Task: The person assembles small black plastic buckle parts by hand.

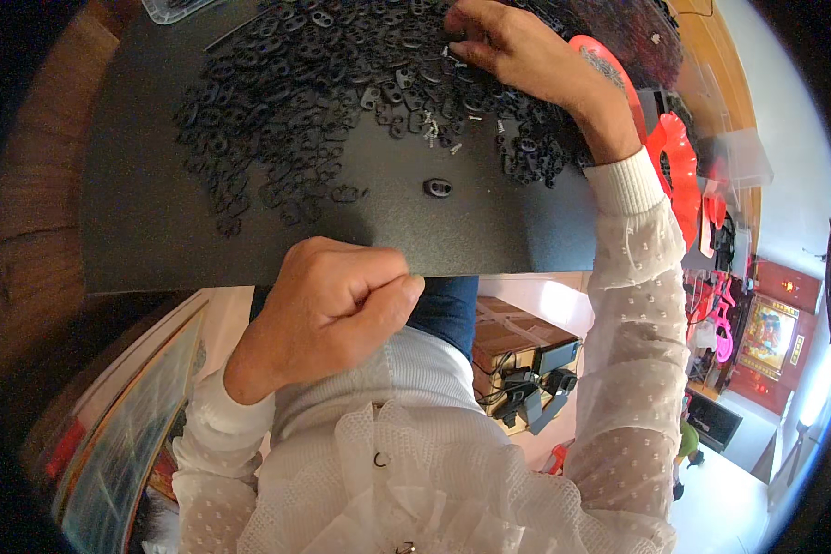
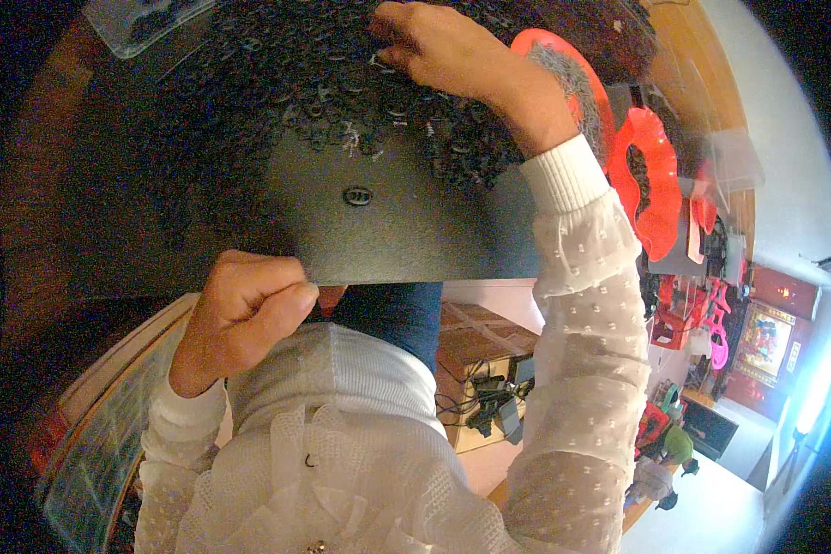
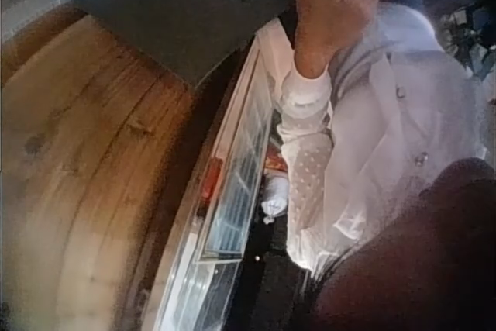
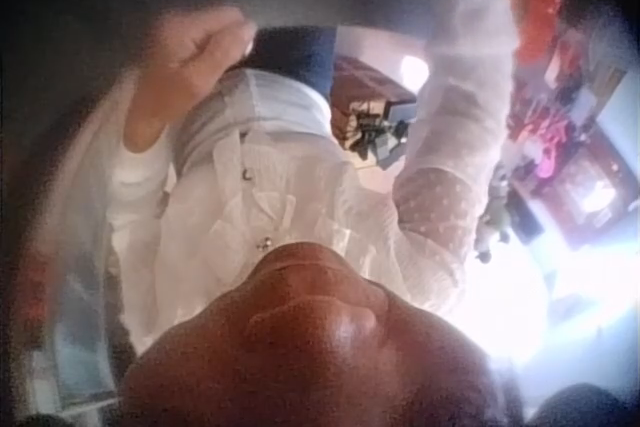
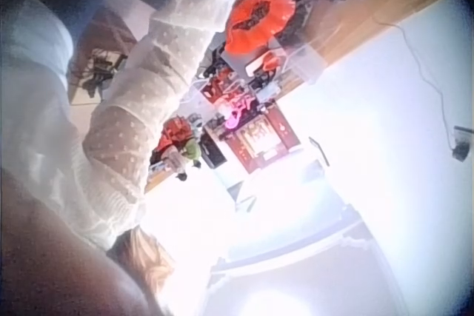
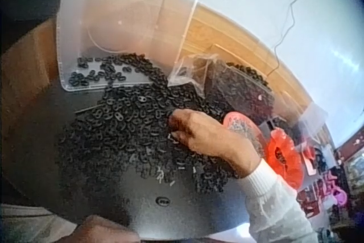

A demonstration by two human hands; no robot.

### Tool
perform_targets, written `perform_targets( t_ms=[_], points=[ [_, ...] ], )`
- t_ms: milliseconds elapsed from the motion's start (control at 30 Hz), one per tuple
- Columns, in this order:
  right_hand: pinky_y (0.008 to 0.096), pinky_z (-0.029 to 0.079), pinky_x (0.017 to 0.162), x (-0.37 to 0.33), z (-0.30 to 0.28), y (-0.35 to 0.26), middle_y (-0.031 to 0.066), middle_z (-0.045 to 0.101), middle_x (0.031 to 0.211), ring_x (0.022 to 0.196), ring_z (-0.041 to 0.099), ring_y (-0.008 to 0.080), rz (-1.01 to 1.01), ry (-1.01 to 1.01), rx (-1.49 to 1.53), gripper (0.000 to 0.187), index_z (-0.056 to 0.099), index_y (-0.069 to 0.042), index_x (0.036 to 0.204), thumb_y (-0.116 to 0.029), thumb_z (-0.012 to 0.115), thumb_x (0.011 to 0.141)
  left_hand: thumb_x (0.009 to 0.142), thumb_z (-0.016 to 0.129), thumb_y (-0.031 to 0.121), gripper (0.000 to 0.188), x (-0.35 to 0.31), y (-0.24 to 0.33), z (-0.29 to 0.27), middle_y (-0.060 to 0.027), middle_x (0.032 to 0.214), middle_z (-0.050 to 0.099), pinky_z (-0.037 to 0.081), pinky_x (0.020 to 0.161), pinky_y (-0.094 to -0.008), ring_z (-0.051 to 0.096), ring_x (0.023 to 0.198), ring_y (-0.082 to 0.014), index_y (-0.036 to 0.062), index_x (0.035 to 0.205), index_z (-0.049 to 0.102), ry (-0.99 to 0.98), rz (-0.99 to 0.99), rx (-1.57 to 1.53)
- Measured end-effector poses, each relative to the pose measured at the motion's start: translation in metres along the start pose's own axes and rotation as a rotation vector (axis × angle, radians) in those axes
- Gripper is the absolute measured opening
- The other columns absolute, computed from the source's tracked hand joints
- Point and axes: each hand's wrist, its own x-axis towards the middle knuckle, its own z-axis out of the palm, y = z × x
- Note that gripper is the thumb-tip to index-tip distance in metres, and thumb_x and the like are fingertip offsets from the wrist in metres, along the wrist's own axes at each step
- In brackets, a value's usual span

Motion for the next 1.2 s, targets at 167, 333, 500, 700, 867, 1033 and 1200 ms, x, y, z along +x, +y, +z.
perform_targets(
  t_ms=[167,333,500,700,867,1033,1200],
  points=[
    [0.0405,0.048,0.076,-0.008,-0.004,0.021,0.0208,0.061,0.091,0.087,0.059,0.0366,0.002,0.007,-0.098,0.017,0.058,0.003,0.095,-0.004,0.055,0.080,0.084,0.057,0.012,0.030,0.001,0.001,-0.001,-0.0148,0.053,0.043,0.034,0.044,-0.0367,0.046,0.044,-0.0270,0.0008,0.059,0.043,-0.009,0.043,0.016],
    [0.0395,0.048,0.074,-0.011,-0.013,0.015,0.0212,0.061,0.086,0.085,0.060,0.0361,0.104,-0.017,-0.057,0.016,0.059,0.003,0.093,-0.003,0.054,0.079,0.084,0.057,0.012,0.029,0.001,0.003,-0.004,-0.0151,0.053,0.043,0.035,0.045,-0.0366,0.046,0.044,-0.0272,0.0008,0.060,0.045,-0.021,0.028,-0.002],
    [0.0396,0.047,0.074,-0.003,-0.011,0.022,0.0209,0.062,0.088,0.085,0.060,0.0359,0.148,0.051,-0.094,0.015,0.059,0.003,0.094,-0.006,0.056,0.081,0.084,0.057,0.011,0.030,0.000,0.004,-0.003,-0.0150,0.053,0.043,0.034,0.044,-0.0364,0.044,0.044,-0.0269,0.0004,0.060,0.045,-0.015,0.021,0.013],
    [0.0402,0.047,0.075,0.005,-0.002,0.031,0.0219,0.061,0.091,0.087,0.060,0.0368,0.067,0.127,-0.079,0.018,0.059,0.003,0.095,-0.011,0.060,0.083,0.084,0.057,0.011,0.030,0.000,0.004,-0.003,-0.0156,0.053,0.042,0.034,0.044,-0.0361,0.043,0.043,-0.0270,0.0003,0.060,0.044,-0.015,0.012,0.020],
    [0.0414,0.048,0.076,0.013,0.001,0.028,0.0217,0.061,0.092,0.089,0.059,0.0378,0.056,0.070,-0.159,0.020,0.060,0.002,0.095,-0.012,0.060,0.082,0.084,0.057,0.011,0.030,-0.002,0.004,-0.004,-0.0156,0.053,0.041,0.034,0.044,-0.0365,0.043,0.044,-0.0275,0.0002,0.060,0.044,-0.011,-0.003,0.009],
    [0.0429,0.048,0.075,0.001,0.006,0.054,0.0218,0.061,0.091,0.089,0.059,0.0391,-0.009,0.158,-0.287,0.018,0.060,0.003,0.092,-0.010,0.059,0.080,0.084,0.057,0.012,0.031,0.000,0.000,-0.002,-0.0157,0.053,0.041,0.034,0.045,-0.0367,0.043,0.044,-0.0285,0.0002,0.060,0.043,-0.020,0.024,-0.002],
    [0.0427,0.048,0.074,0.002,-0.008,0.030,0.0225,0.061,0.087,0.087,0.059,0.0394,0.049,0.114,-0.285,0.014,0.060,0.003,0.087,-0.007,0.056,0.078,0.086,0.055,0.012,0.031,-0.002,-0.005,-0.003,-0.0055,0.050,0.036,0.027,0.042,-0.0334,0.037,0.042,-0.0148,0.0029,0.060,0.043,0.003,0.085,0.013]
  ],
)
